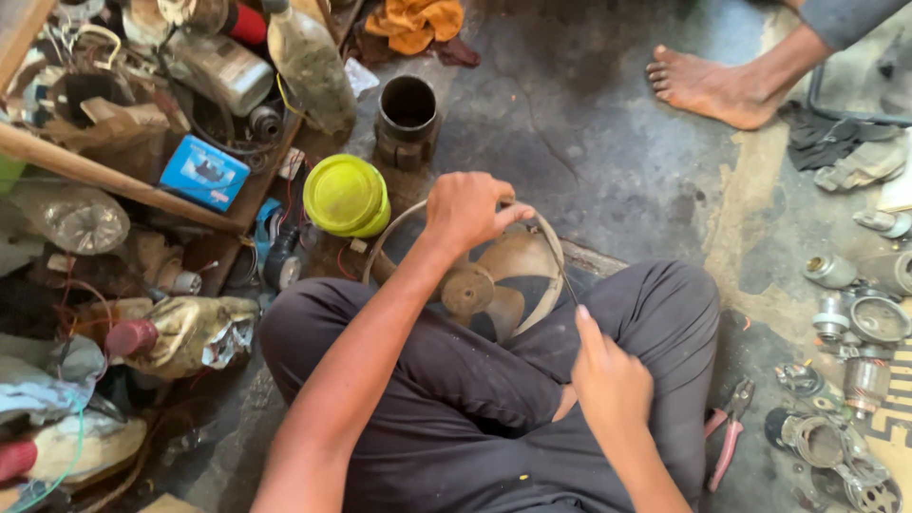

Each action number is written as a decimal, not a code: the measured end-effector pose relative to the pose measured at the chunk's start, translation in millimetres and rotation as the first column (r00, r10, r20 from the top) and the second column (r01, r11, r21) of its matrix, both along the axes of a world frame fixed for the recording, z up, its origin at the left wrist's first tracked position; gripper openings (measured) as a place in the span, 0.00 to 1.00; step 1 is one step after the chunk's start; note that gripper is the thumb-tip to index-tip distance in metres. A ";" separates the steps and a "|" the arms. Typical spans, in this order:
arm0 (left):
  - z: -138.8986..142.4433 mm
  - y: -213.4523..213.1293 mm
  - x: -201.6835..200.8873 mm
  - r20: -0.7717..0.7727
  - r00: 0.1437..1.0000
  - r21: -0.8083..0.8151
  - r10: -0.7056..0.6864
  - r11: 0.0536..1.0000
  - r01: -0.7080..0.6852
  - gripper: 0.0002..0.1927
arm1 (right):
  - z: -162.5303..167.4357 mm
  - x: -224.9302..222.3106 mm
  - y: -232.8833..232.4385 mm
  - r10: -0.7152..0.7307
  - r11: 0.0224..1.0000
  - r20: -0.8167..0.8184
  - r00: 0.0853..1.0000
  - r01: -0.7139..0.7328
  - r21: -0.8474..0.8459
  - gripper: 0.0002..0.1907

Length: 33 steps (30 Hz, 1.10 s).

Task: The person sits on the floor and uses a metal file to smooth the edges of a plastic fan blade. They rotate the blade to work on different sections of the rim and blade surfaces.

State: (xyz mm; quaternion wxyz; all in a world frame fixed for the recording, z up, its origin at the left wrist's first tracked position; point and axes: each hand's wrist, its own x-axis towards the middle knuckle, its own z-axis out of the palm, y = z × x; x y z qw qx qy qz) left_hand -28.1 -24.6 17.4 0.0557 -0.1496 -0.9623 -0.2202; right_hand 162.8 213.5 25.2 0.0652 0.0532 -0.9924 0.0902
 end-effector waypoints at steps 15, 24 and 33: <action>0.0 -7.9 6.2 -0.017 0.999 -0.026 0.045 0.999 -0.045 0.26 | 25.8 -20.8 -7.7 0.021 1.000 0.080 0.997 -0.020 -0.017 0.21; 11.1 -15.9 21.0 -0.151 0.987 0.041 0.052 0.998 -0.047 0.26 | 48.8 26.3 -4.6 -0.011 0.990 0.120 0.993 -0.006 0.144 0.24; 0.5 -6.5 7.5 -0.115 0.992 -0.041 0.055 0.997 -0.060 0.30 | 60.7 89.0 68.6 -0.216 0.969 0.147 0.965 0.193 0.156 0.31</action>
